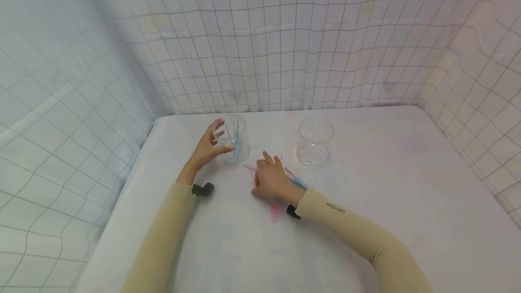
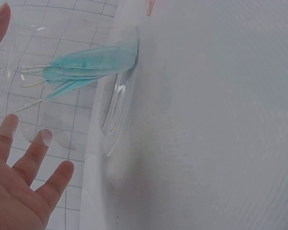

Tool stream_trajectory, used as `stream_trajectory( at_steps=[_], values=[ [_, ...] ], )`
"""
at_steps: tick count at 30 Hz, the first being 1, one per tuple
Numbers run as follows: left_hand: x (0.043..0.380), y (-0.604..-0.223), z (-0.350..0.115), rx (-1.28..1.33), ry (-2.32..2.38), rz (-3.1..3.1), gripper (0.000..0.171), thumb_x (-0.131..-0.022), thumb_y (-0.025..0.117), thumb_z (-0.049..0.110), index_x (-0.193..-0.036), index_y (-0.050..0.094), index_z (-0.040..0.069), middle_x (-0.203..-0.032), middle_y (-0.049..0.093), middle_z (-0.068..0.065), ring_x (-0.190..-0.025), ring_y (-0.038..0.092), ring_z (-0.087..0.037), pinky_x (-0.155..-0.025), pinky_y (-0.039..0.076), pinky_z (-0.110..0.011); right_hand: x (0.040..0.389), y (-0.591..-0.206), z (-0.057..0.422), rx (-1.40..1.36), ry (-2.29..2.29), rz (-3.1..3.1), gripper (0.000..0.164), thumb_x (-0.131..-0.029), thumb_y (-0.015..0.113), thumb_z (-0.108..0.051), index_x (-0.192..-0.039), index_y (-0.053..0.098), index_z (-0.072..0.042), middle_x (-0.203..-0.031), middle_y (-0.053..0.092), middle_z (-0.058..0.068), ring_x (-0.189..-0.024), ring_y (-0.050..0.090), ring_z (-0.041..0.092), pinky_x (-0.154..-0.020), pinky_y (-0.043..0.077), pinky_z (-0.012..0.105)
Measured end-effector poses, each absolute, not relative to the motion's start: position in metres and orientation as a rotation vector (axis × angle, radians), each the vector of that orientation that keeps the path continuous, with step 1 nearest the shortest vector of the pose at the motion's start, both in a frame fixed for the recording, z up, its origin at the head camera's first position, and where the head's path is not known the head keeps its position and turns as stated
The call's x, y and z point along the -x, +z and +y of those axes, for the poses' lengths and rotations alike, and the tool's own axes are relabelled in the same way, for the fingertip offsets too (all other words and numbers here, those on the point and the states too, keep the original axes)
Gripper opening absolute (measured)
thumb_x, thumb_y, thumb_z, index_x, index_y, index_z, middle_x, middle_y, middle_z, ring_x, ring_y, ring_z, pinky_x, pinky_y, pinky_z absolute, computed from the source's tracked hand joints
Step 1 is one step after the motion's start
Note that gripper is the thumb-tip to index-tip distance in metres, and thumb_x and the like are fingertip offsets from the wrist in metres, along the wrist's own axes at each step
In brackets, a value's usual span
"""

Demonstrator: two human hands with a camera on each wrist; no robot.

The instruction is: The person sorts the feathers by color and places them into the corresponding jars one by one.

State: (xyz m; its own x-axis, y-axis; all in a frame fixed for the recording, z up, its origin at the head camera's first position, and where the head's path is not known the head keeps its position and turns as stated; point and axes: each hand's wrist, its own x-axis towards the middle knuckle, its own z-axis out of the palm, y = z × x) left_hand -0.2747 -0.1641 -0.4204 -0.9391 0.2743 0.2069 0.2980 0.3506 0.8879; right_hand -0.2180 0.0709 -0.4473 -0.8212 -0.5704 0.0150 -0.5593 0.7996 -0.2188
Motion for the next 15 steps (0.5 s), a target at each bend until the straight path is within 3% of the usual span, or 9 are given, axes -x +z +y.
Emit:
stream_trajectory(
  at_steps=[15],
  values=[
    [0.2748,-0.4213,-0.1649,0.536,-1.702,-2.57,0.094,-0.079,0.079,0.018,-0.151,0.019,0.016,-0.154,0.024,-0.009,-0.135,0.029,-0.037,-0.107,0.026,-0.051,0.2147,-0.4483,0.0646,0.974,-0.317,2.97,0.019,-0.069,0.075,-0.028,-0.055,0.063,-0.024,-0.129,0.057,0.012,-0.138,0.023,0.035,-0.105,0.022,0.06]
  ],
)
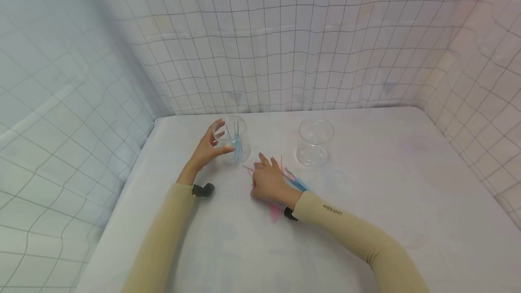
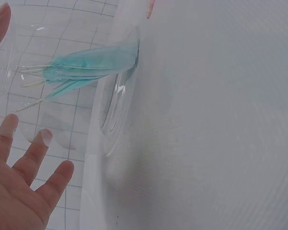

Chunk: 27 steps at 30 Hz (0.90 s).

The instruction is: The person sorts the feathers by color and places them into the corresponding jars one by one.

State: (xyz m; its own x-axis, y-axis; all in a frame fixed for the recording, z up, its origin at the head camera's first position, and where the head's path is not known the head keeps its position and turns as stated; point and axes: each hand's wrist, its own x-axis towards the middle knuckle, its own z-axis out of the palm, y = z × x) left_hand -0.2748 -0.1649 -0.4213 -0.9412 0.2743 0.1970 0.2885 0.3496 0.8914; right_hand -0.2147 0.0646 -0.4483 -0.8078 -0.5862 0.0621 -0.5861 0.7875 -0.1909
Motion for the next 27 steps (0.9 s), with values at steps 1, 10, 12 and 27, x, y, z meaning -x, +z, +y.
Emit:
stream_trajectory(
  at_steps=[1,10,12,27],
  values=[
    [0.275,-0.422,-0.165,0.536,-1.705,-2.571,0.094,-0.079,0.079,0.018,-0.151,0.019,0.016,-0.154,0.023,-0.009,-0.135,0.029,-0.037,-0.107,0.026,-0.051,0.215,-0.448,0.065,0.966,-0.318,2.975,0.019,-0.07,0.075,-0.028,-0.056,0.064,-0.025,-0.129,0.057,0.011,-0.138,0.023,0.035,-0.105,0.022,0.06],
    [0.293,-0.445,-0.171,0.516,-1.716,-2.551,0.097,-0.077,0.081,0.022,-0.152,0.019,0.023,-0.154,0.024,0.0,-0.136,0.029,-0.031,-0.107,0.024,-0.051,0.216,-0.437,0.071,0.892,-0.433,2.986,0.017,-0.073,0.079,-0.034,-0.062,0.071,-0.025,-0.128,0.058,0.01,-0.137,0.026,0.034,-0.104,0.023,0.06],
    [0.297,-0.452,-0.172,0.508,-1.703,-2.556,0.098,-0.076,0.082,0.026,-0.152,0.019,0.025,-0.153,0.024,0.004,-0.136,0.03,-0.027,-0.107,0.025,-0.049,0.217,-0.433,0.072,0.869,-0.495,2.96,0.017,-0.074,0.08,-0.036,-0.064,0.073,-0.024,-0.126,0.059,0.01,-0.136,0.027,0.035,-0.104,0.023,0.06],
    [0.287,-0.437,-0.168,0.539,-1.712,-2.543,0.095,-0.078,0.08,0.017,-0.152,0.019,0.014,-0.154,0.024,-0.006,-0.135,0.03,-0.036,-0.106,0.025,-0.053,0.24,-0.398,0.079,0.7,-1.049,2.85,0.024,-0.084,0.073,-0.035,-0.084,0.079,-0.012,-0.126,0.06,0.011,-0.132,0.034,0.037,-0.102,0.028,0.06]
  ],
)
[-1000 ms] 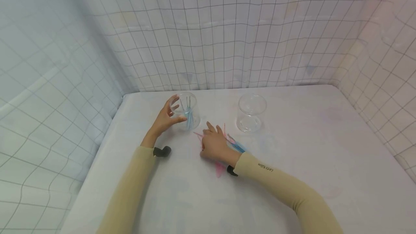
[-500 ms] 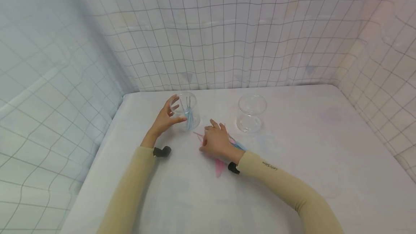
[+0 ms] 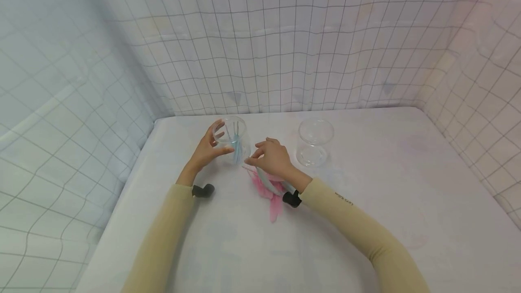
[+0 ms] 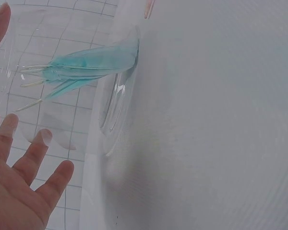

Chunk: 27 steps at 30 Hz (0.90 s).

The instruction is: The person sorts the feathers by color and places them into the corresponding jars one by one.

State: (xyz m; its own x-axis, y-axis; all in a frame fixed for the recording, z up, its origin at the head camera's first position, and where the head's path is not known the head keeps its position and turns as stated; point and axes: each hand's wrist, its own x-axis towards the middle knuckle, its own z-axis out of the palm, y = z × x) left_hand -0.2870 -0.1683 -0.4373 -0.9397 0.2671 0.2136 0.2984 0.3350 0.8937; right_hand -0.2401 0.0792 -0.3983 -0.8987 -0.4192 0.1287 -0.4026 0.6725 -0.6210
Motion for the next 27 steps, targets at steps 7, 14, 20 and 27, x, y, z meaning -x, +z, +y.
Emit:
stream_trajectory(
  at_steps=[7,14,20,27],
  values=[
    [0.278,-0.424,-0.166,0.542,-1.705,-2.557,0.093,-0.079,0.079,0.015,-0.151,0.02,0.011,-0.153,0.024,-0.011,-0.134,0.03,-0.039,-0.106,0.026,-0.053,0.255,-0.379,0.075,0.619,-1.523,2.738,0.03,-0.089,0.067,-0.031,-0.097,0.075,-0.003,-0.128,0.058,0.012,-0.132,0.036,0.032,-0.106,0.026,0.054],
    [0.279,-0.423,-0.167,0.543,-1.715,-2.556,0.093,-0.079,0.079,0.016,-0.151,0.02,0.015,-0.153,0.025,-0.01,-0.135,0.03,-0.037,-0.106,0.025,-0.054,0.272,-0.359,0.058,0.458,-2.024,2.569,0.036,-0.09,0.065,-0.037,-0.105,0.073,-0.005,-0.132,0.055,0.003,-0.13,0.038,0.019,-0.104,0.032,0.051],
    [0.279,-0.422,-0.166,0.544,-1.717,-2.561,0.092,-0.08,0.078,0.014,-0.151,0.02,0.015,-0.153,0.025,-0.01,-0.135,0.03,-0.038,-0.106,0.025,-0.054,0.286,-0.343,0.038,0.392,-2.339,2.488,0.036,-0.09,0.065,-0.036,-0.107,0.072,-0.005,-0.132,0.055,0.003,-0.129,0.039,0.013,-0.106,0.027,0.051],
    [0.296,-0.449,-0.171,0.5,-1.714,-2.564,0.096,-0.078,0.081,0.02,-0.151,0.02,0.024,-0.154,0.025,-0.002,-0.135,0.031,-0.035,-0.107,0.024,-0.053,0.3,-0.351,0.022,0.296,-2.367,2.444,0.037,-0.091,0.064,-0.037,-0.11,0.07,-0.006,-0.136,0.051,0.003,-0.131,0.036,0.015,-0.108,0.023,0.05]
  ],
)
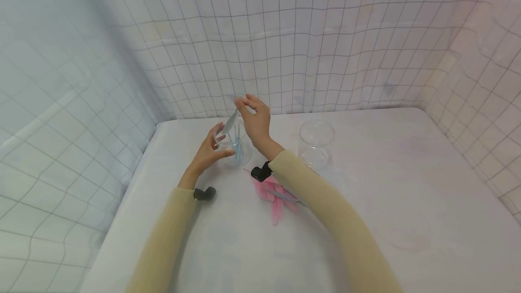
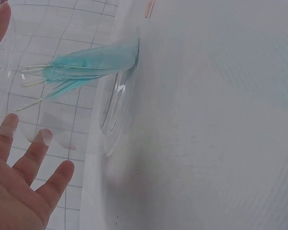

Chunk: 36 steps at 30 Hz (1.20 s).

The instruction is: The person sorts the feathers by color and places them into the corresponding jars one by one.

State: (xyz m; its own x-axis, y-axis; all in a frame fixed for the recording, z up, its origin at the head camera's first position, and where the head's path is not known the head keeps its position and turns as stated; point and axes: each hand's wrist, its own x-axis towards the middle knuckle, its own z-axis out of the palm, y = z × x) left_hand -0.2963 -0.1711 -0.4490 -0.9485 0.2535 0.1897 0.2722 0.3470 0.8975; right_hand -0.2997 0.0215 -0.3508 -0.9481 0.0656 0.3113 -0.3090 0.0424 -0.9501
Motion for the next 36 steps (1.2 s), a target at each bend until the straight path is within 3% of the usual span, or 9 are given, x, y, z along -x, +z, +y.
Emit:
stream_trajectory(
  at_steps=[4,11,18,24,32,36],
  values=[
    [0.299,-0.455,-0.171,0.501,-1.698,-2.554,0.096,-0.077,0.081,0.024,-0.151,0.02,0.029,-0.153,0.026,0.004,-0.135,0.032,-0.029,-0.107,0.026,-0.051,0.303,-0.361,0.021,-0.216,1.942,-2.192,0.041,-0.091,0.063,-0.042,-0.114,0.069,-0.009,-0.139,0.048,0.003,-0.133,0.034,0.02,-0.107,0.027,0.05],
    [0.298,-0.453,-0.169,0.529,-1.695,-2.528,0.098,-0.076,0.082,0.026,-0.152,0.02,0.025,-0.153,0.027,0.005,-0.135,0.033,-0.025,-0.106,0.027,-0.051,0.3,-0.374,0.034,-0.209,1.858,-2.432,0.041,-0.093,0.061,-0.036,-0.128,0.061,-0.014,-0.141,0.046,0.005,-0.133,0.034,0.023,-0.106,0.03,0.046],
    [0.297,-0.453,-0.172,0.502,-1.725,-2.537,0.097,-0.077,0.081,0.024,-0.151,0.02,0.028,-0.153,0.024,0.005,-0.136,0.03,-0.024,-0.108,0.025,-0.049,0.29,-0.386,0.052,-0.393,1.619,-2.608,0.021,-0.091,0.065,-0.022,-0.103,0.068,-0.005,-0.133,0.052,0.013,-0.13,0.039,0.027,-0.107,0.027,0.046],
    [0.281,-0.431,-0.168,0.531,-1.733,-2.533,0.095,-0.079,0.08,0.016,-0.151,0.019,0.017,-0.154,0.023,-0.008,-0.136,0.029,-0.035,-0.107,0.024,-0.054,0.278,-0.401,0.066,-0.698,1.303,-2.822,0.02,-0.087,0.07,-0.025,-0.095,0.072,-0.006,-0.125,0.058,0.015,-0.126,0.042,0.032,-0.105,0.03,0.05],
    [0.276,-0.425,-0.166,0.536,-1.718,-2.546,0.093,-0.08,0.079,0.017,-0.151,0.019,0.012,-0.154,0.024,-0.009,-0.136,0.028,-0.033,-0.107,0.025,-0.052,0.261,-0.416,0.078,-0.824,0.951,-3.031,0.019,-0.081,0.074,-0.035,-0.09,0.075,-0.018,-0.133,0.051,0.017,-0.132,0.028,0.042,-0.1,0.027,0.064],
    [0.276,-0.425,-0.165,0.526,-1.708,-2.558,0.093,-0.079,0.079,0.016,-0.151,0.02,0.015,-0.154,0.024,-0.008,-0.136,0.029,-0.031,-0.107,0.025,-0.051,0.251,-0.423,0.083,-0.88,0.696,-3.106,0.014,-0.077,0.077,-0.039,-0.084,0.075,-0.027,-0.138,0.047,0.017,-0.137,0.019,0.043,-0.103,0.016,0.066]
  ],
)
